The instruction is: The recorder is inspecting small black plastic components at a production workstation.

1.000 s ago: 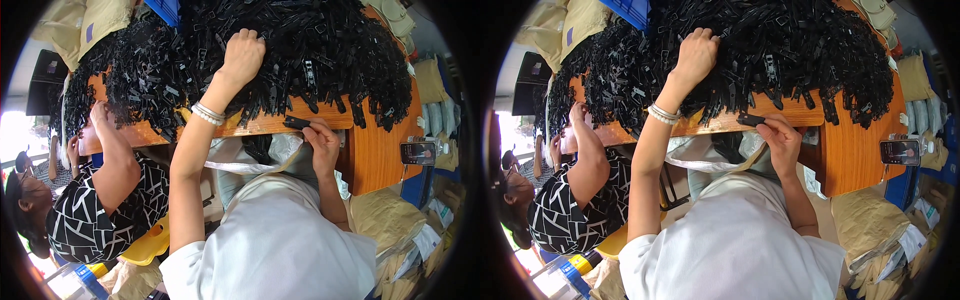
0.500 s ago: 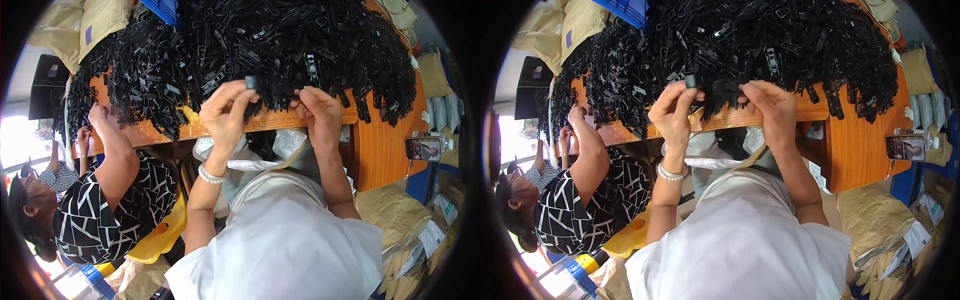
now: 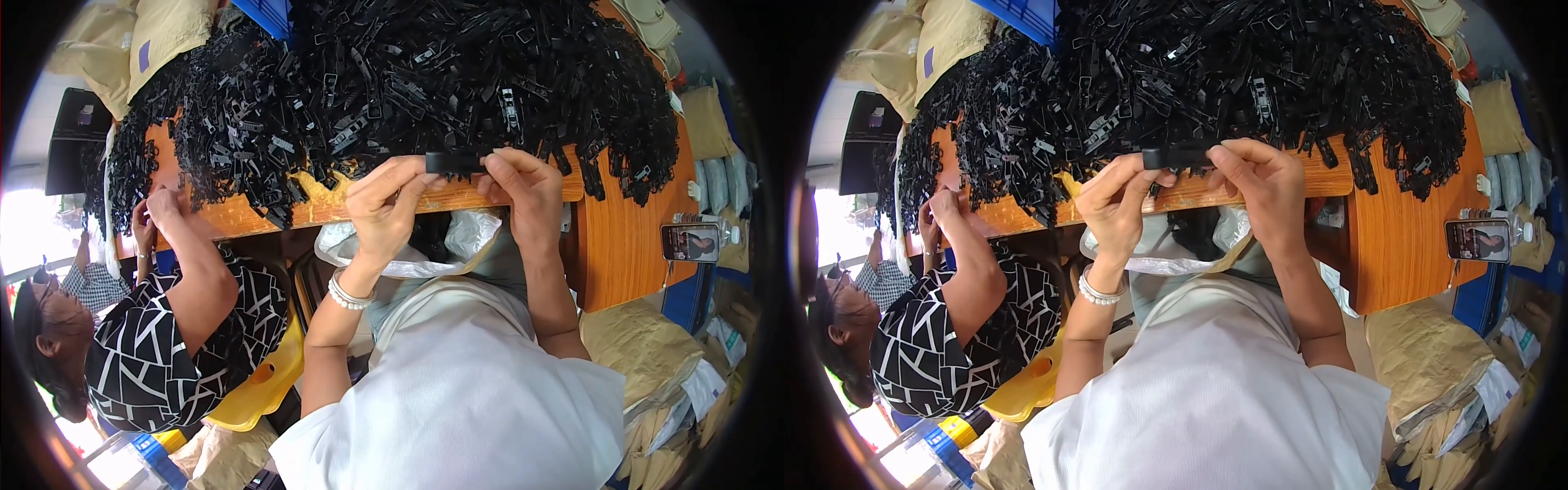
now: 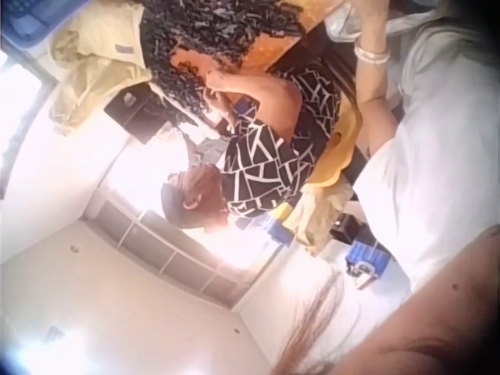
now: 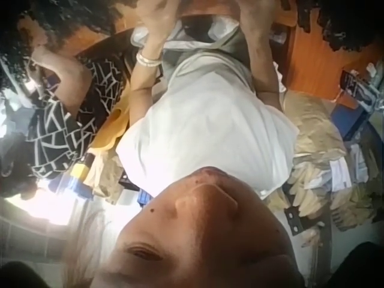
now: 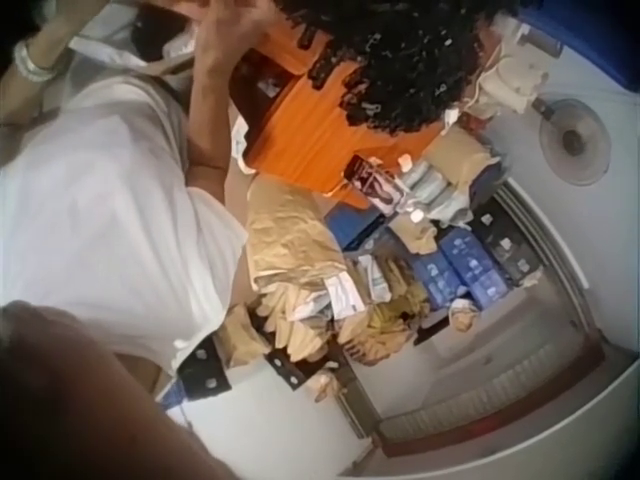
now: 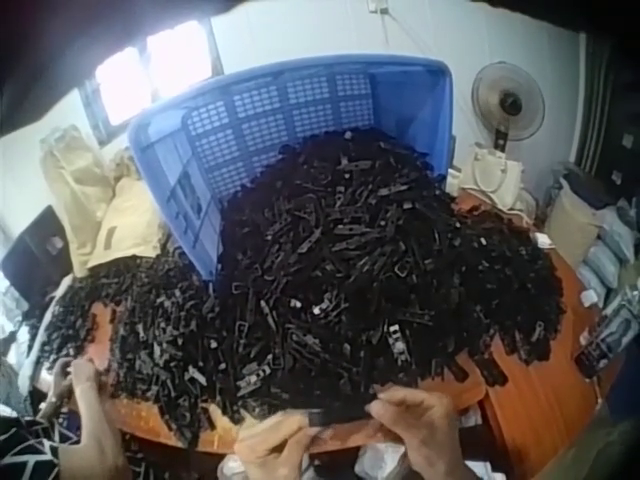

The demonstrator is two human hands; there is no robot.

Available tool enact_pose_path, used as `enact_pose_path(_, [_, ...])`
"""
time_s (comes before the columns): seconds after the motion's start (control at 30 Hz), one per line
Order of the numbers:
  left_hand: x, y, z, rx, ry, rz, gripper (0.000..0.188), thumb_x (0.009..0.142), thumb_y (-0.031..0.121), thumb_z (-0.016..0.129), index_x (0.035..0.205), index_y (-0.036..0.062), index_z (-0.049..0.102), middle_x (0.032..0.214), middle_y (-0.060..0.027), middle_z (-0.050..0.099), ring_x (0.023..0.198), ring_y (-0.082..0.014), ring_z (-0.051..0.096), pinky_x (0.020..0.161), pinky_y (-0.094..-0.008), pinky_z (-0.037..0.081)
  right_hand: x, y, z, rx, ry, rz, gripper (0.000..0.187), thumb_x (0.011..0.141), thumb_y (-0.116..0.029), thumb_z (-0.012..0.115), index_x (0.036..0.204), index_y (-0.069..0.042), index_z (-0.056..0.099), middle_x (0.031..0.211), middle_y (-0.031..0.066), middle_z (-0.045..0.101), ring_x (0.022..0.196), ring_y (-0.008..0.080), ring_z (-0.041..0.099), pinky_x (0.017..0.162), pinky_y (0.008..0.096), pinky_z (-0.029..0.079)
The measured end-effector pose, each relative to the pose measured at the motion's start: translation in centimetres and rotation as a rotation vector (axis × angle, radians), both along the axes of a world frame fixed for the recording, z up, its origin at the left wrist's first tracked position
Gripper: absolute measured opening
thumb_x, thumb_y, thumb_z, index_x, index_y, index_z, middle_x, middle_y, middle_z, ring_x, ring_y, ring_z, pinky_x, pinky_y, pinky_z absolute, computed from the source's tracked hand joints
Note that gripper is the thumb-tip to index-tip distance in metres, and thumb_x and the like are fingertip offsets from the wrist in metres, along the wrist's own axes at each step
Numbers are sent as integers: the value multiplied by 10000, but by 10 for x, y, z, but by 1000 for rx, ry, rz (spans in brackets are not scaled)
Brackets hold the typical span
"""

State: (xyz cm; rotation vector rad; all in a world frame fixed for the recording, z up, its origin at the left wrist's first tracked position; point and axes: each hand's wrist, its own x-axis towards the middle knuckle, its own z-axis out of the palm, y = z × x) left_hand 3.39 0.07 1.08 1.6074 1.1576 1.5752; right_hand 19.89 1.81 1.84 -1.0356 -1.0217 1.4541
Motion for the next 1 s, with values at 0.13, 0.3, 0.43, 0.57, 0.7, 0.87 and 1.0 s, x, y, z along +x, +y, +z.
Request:
enact_pose_path(0.13, [10,-10,11,-400,-233,-103,153,804,-7,566,947,-59,579,747,-78,614,680,-109,600,582,-200,484,-7,-4,-4,150,-72,-79,87,791,-65,606,809,20,613,694,32,567,588,50,514,515,165,393])
enact_pose_path(0.3, [2,-2,9,-661,-284,-251,167,776,85,639,885,-31,588,780,-43,602,650,-62,549,548,-174,435,-6,-12,-13,318,-250,40,80,750,-17,640,794,35,599,773,22,538,635,54,496,560,169,399])
enact_pose_path(0.43, [4,-1,-3,-414,-252,-286,110,761,76,646,807,-18,610,764,-12,541,650,-65,471,560,-198,360,-14,-12,-12,161,-59,-41,146,740,-22,650,858,45,595,812,15,529,667,55,488,608,173,396])
enact_pose_path(0.57, [1,5,-6,-333,-231,-335,95,751,60,642,770,-24,603,773,-33,538,656,-76,465,551,-214,357,-14,-11,-16,186,-43,26,203,757,-43,634,941,31,590,829,15,529,672,50,485,603,172,383])
enact_pose_path(0.7, [-9,37,0,-331,-66,-465,114,749,72,628,755,-35,588,743,-62,544,658,-129,497,577,-247,398,-5,-3,-29,128,-32,22,218,791,-59,596,990,29,581,816,35,549,655,59,499,541,172,360])
enact_pose_path(0.87, [-25,151,-3,108,549,42,184,732,134,616,846,-9,636,758,-139,577,648,-225,570,593,-282,450,6,-2,-34,99,43,-98,203,800,-49,580,981,44,581,796,53,568,630,74,517,499,174,354])
enact_pose_path(1.0, [-12,192,-8,40,1119,75,147,649,114,632,740,-2,625,768,-167,595,698,-309,591,613,-365,482,8,-12,-35,77,64,-83,214,790,-36,589,989,45,580,803,58,565,632,83,530,488,175,354])
